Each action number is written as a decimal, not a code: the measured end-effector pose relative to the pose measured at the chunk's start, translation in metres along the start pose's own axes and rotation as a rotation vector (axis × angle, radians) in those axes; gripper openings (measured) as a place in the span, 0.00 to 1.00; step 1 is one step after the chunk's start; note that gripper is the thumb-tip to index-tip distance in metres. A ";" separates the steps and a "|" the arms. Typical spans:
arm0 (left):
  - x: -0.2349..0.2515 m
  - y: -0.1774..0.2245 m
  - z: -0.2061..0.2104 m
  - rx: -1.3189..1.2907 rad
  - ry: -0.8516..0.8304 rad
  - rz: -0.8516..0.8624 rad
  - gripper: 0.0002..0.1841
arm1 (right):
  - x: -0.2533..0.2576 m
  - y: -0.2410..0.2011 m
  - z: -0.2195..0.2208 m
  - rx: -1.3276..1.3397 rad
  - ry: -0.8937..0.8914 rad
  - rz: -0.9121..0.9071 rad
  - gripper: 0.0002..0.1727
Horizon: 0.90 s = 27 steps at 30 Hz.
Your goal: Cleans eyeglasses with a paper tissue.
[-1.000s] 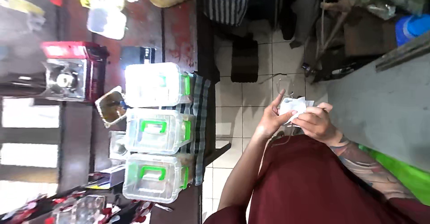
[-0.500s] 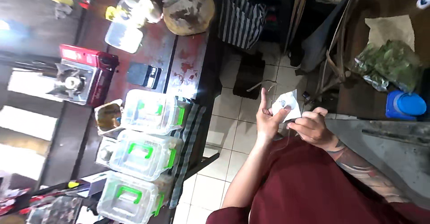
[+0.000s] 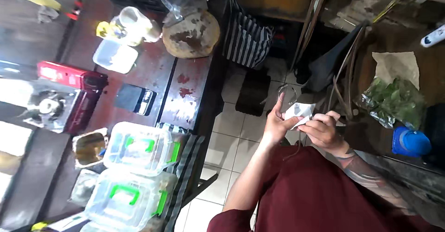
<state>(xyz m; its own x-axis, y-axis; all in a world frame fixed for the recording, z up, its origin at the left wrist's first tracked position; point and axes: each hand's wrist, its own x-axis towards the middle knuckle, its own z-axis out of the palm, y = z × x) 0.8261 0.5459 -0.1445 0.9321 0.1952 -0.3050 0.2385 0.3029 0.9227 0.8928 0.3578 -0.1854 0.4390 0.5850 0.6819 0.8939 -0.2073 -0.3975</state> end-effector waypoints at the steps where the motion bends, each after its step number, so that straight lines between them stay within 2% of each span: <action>1: 0.011 0.004 -0.003 -0.015 0.027 0.034 0.55 | 0.009 0.006 0.004 -0.006 -0.004 0.006 0.06; 5: 0.056 0.021 -0.022 -0.045 0.141 0.139 0.56 | 0.048 0.026 0.031 -0.012 0.000 0.020 0.06; 11: 0.107 0.060 -0.065 -0.104 0.273 0.207 0.57 | 0.123 0.047 0.073 0.011 0.019 0.004 0.05; 14: 0.125 0.079 -0.095 -0.097 0.212 0.206 0.54 | 0.157 0.059 0.094 0.029 0.010 -0.040 0.06; 18: 0.145 0.099 -0.130 -0.061 0.182 0.119 0.52 | 0.199 0.077 0.120 0.044 -0.013 -0.091 0.07; 27: 0.175 0.119 -0.173 -0.039 0.190 0.044 0.51 | 0.252 0.121 0.164 0.154 -0.107 -0.112 0.09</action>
<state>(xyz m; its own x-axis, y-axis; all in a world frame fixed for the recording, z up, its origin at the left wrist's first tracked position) 0.9706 0.7773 -0.1294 0.8720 0.3807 -0.3075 0.1849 0.3256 0.9273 1.0972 0.6089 -0.1622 0.3183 0.6789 0.6616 0.9084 -0.0189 -0.4176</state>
